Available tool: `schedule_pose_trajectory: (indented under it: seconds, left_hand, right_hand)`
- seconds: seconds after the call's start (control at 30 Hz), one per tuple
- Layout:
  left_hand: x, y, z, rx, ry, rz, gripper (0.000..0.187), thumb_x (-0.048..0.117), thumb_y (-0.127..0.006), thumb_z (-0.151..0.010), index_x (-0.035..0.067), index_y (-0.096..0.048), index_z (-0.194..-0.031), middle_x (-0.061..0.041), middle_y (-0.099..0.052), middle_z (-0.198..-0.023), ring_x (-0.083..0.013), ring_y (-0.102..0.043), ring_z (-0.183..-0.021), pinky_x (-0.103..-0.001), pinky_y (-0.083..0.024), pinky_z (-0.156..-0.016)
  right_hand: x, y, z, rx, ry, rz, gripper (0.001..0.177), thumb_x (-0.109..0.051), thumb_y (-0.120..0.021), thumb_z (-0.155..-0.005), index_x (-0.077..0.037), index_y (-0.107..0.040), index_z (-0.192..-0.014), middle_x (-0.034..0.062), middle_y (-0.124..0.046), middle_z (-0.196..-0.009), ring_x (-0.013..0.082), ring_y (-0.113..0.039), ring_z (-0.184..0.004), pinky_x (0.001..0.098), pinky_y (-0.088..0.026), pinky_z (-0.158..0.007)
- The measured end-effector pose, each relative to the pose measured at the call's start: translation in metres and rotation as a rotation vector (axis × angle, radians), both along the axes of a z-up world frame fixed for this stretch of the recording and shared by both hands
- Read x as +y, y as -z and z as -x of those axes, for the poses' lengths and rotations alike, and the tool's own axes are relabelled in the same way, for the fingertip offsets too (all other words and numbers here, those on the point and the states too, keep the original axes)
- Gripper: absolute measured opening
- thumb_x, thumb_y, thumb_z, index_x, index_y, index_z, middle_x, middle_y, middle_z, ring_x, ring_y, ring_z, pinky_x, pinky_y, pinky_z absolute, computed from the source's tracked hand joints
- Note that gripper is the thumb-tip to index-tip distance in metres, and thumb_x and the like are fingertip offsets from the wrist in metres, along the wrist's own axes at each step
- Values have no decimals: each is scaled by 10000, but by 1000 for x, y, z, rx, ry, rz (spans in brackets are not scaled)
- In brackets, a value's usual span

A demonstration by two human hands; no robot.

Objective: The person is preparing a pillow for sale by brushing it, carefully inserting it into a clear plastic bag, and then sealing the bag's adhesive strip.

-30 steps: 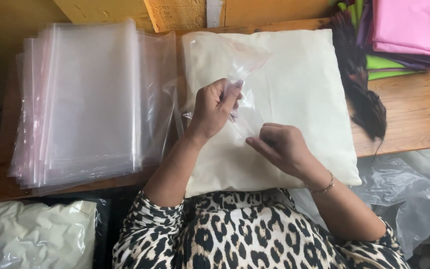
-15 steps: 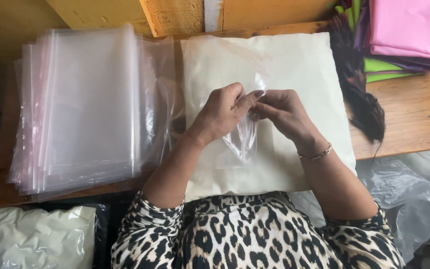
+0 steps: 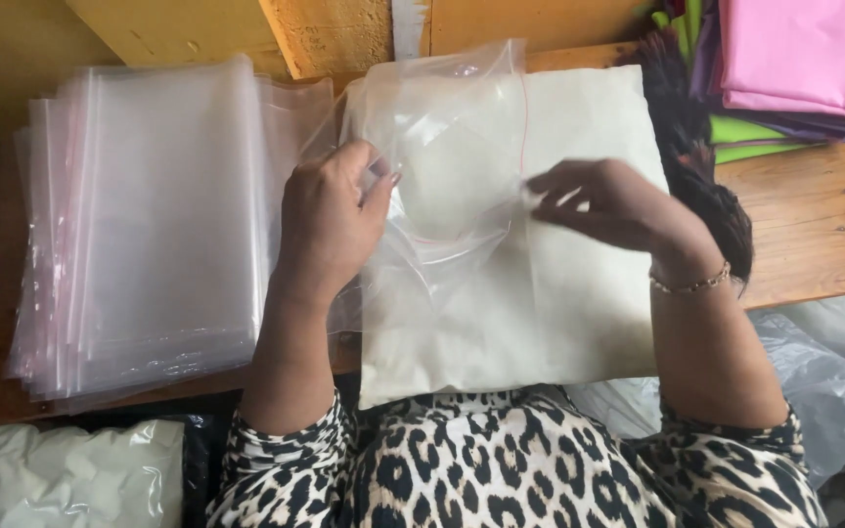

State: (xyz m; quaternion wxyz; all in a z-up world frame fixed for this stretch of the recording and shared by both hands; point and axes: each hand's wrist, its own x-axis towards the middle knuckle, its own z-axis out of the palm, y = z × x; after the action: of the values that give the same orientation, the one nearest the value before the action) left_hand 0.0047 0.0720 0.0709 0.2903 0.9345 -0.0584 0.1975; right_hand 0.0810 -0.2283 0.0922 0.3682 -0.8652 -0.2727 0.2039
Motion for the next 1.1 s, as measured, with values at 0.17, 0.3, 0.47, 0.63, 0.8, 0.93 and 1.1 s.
schedule_pose_trajectory:
  seconds: [0.17,0.3,0.47,0.63,0.8,0.93,1.1]
  left_hand:
    - [-11,38,-19,29,122,141,139,52,-684,-964,35,-575,-879,-113,-647,-905,-252,-640,-805,-372,-525,-695]
    - [-25,65,-28,527,99,586,361,336,-465,-1055,105,-585,-805,-18,-620,-759,-130,-638,-615,-273,-622,-471]
    - [-10,125,-45,537,128,848,316,319,-536,-1043,66,-677,-918,-95,-726,-839,-144,-678,-648,-263,-592,-565]
    - [-4,120,-43,478,168,790,359,331,-616,-1041,-6,-719,-972,-197,-753,-866,-231,-747,-700,-337,-638,-571]
    - [6,115,-49,426,-89,666,257,265,-583,-1019,41,-707,-1002,-157,-737,-774,-204,-723,-570,-308,-618,-461]
    - [10,125,-63,357,-124,615,256,220,-654,-969,44,-655,-1156,-208,-748,-959,-338,-763,-748,-450,-651,-539]
    - [-3,118,-54,-132,-80,588,287,113,-636,-968,53,-497,-1212,-254,-720,-1131,-446,-721,-1009,-516,-633,-771]
  right_hand:
    - [-8,71,-116,-650,92,255,490,-260,-790,-884,-35,-715,-1313,170,-672,-1145,347,-641,-1018,461,-488,-869]
    - [28,110,-173,-725,-35,271,749,-365,-810,-699,-23,-673,-1350,242,-599,-1285,451,-578,-1092,519,-458,-940]
    - [62,125,-172,-562,111,482,863,-465,-730,-671,-233,-560,-1485,96,-610,-1396,406,-556,-1268,562,-367,-1055]
    - [40,97,-151,-588,120,506,781,-592,-824,-626,-234,-718,-1312,63,-756,-1169,383,-639,-1188,526,-399,-1011]
    - [7,-2,-53,-637,26,326,1099,-485,-956,-457,-92,-635,-1433,220,-672,-1142,450,-541,-1140,631,-420,-916]
    - [-3,23,47,-788,-7,470,1397,-660,-938,-260,-145,-562,-1502,149,-620,-1178,377,-466,-1241,620,-341,-1089]
    - [3,72,96,-739,-80,596,1209,-644,-910,-443,-209,-497,-1493,188,-542,-1297,448,-337,-1474,738,-53,-1222]
